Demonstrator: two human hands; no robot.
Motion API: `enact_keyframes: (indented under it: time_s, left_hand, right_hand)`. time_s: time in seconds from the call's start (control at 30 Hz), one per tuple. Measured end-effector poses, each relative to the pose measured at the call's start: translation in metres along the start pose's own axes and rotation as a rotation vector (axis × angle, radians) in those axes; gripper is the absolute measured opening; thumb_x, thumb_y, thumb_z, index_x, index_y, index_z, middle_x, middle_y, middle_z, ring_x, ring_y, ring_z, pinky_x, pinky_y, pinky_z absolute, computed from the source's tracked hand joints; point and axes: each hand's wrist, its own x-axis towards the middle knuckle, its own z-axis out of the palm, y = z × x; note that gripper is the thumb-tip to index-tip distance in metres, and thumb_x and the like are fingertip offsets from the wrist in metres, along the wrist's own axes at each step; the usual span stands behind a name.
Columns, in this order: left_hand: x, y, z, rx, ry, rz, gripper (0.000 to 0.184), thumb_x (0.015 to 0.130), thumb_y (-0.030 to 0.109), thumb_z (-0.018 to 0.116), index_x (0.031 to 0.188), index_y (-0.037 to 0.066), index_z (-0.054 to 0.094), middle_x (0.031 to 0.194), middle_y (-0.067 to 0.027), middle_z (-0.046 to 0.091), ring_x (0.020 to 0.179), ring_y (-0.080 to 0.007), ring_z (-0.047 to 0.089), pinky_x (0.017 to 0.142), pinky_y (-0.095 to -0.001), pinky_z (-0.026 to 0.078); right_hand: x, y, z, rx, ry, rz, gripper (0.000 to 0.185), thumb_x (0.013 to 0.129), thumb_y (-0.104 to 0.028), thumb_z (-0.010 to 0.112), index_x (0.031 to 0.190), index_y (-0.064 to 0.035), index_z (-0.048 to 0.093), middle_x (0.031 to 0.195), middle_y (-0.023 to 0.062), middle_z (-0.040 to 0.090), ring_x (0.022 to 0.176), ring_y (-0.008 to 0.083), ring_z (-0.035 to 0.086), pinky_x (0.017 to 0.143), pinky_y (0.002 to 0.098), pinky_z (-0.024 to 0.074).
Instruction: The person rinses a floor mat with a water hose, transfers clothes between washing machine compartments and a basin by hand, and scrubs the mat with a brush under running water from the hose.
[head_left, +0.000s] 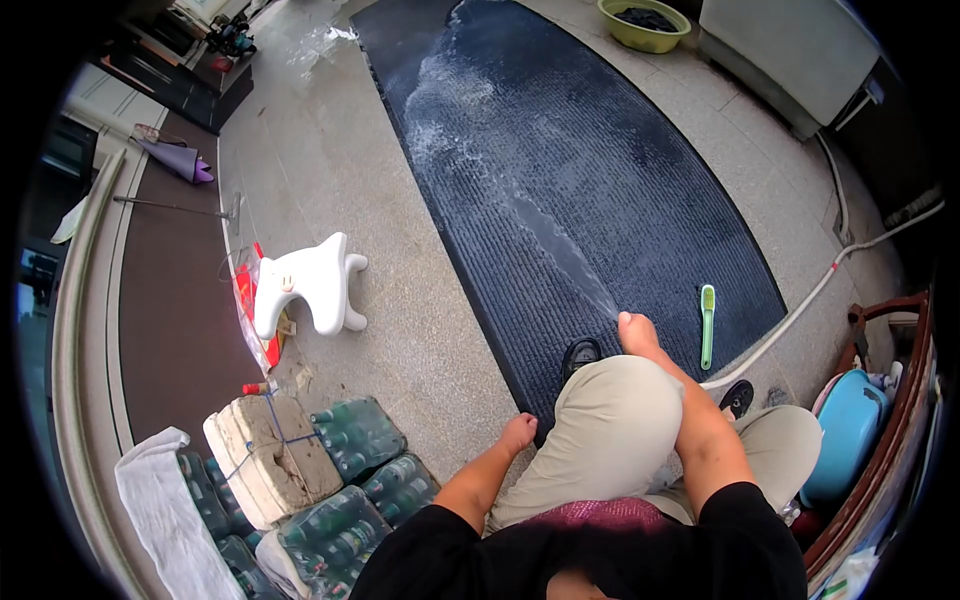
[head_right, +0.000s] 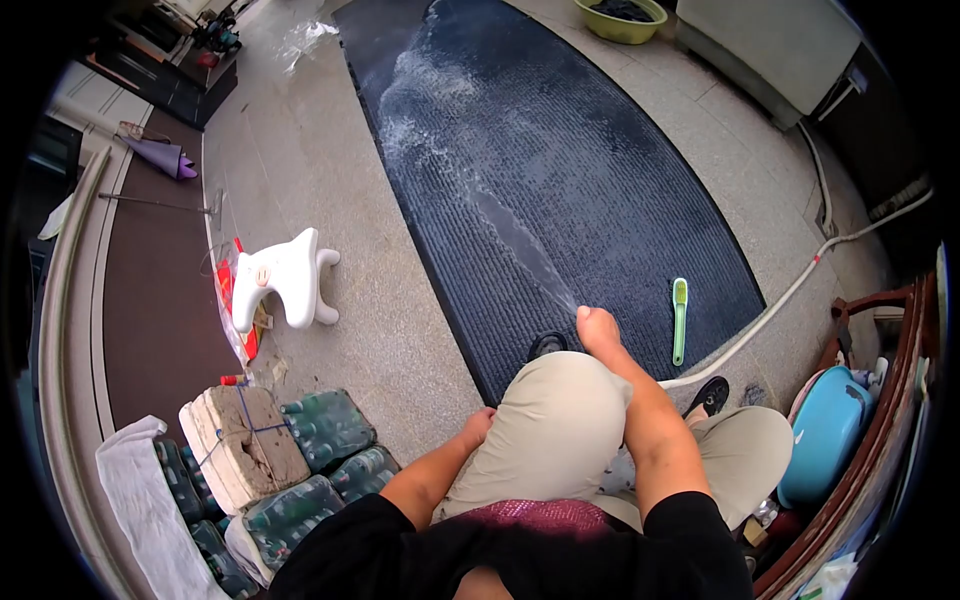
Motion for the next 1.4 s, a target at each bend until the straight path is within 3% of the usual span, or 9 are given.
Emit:
enact_keyframes:
  time_s: [0.23, 0.5, 0.67, 1.07, 1.4]
  left_hand:
    - [-0.004, 0.007, -0.004, -0.035, -0.037, -0.079, 0.030, 0.091, 0.033, 0.050, 0.102, 0.009, 0.064, 0.102, -0.0176, 0.067, 0.099, -0.0362, 0.062, 0.086, -0.0439, 0.048]
    - [0.001, 0.002, 0.001, -0.021, -0.031, -0.063, 0.031, 0.091, 0.033, 0.050, 0.104, 0.009, 0.063, 0.102, -0.0184, 0.066, 0.099, -0.0366, 0.062, 0.086, -0.0444, 0.048]
    - [0.002, 0.001, 0.002, -0.045, -0.031, -0.068, 0.031, 0.092, 0.033, 0.050, 0.105, 0.008, 0.063, 0.103, -0.0190, 0.066, 0.100, -0.0372, 0.061, 0.086, -0.0446, 0.048]
    - [-0.002, 0.003, -0.003, -0.051, -0.024, -0.061, 0.029, 0.091, 0.031, 0.051, 0.103, 0.007, 0.063, 0.101, -0.0195, 0.066, 0.099, -0.0376, 0.061, 0.085, -0.0444, 0.048]
    - [0.003, 0.008, -0.005, -0.035, -0.038, -0.057, 0.030, 0.092, 0.032, 0.049, 0.104, 0.008, 0.063, 0.104, -0.0197, 0.066, 0.101, -0.0374, 0.061, 0.087, -0.0440, 0.047]
  right_hand:
    - [-0.005, -0.002, 0.005, -0.078, -0.129, 0.020, 0.050, 0.088, -0.035, 0.036, 0.091, 0.0034, 0.068, 0.096, 0.0309, 0.062, 0.096, 0.0454, 0.060, 0.087, 0.0506, 0.0452]
    - [0.011, -0.037, -0.007, 0.002, 0.006, -0.056, 0.047, 0.087, -0.034, 0.037, 0.090, 0.0014, 0.069, 0.094, 0.0305, 0.062, 0.094, 0.0463, 0.060, 0.086, 0.0511, 0.0455]
    - [0.026, -0.040, -0.013, -0.011, 0.065, 0.025, 0.053, 0.088, -0.035, 0.035, 0.087, 0.0065, 0.068, 0.093, 0.0330, 0.062, 0.095, 0.0460, 0.061, 0.087, 0.0508, 0.0458]
    - [0.015, -0.032, -0.005, 0.002, 0.042, -0.022, 0.048, 0.088, -0.033, 0.035, 0.088, 0.0017, 0.068, 0.093, 0.0298, 0.063, 0.092, 0.0460, 0.061, 0.083, 0.0514, 0.0463]
    - [0.021, -0.027, -0.014, 0.026, 0.118, -0.010, 0.050, 0.088, -0.034, 0.035, 0.086, 0.0037, 0.067, 0.091, 0.0305, 0.062, 0.090, 0.0467, 0.061, 0.083, 0.0519, 0.0464]
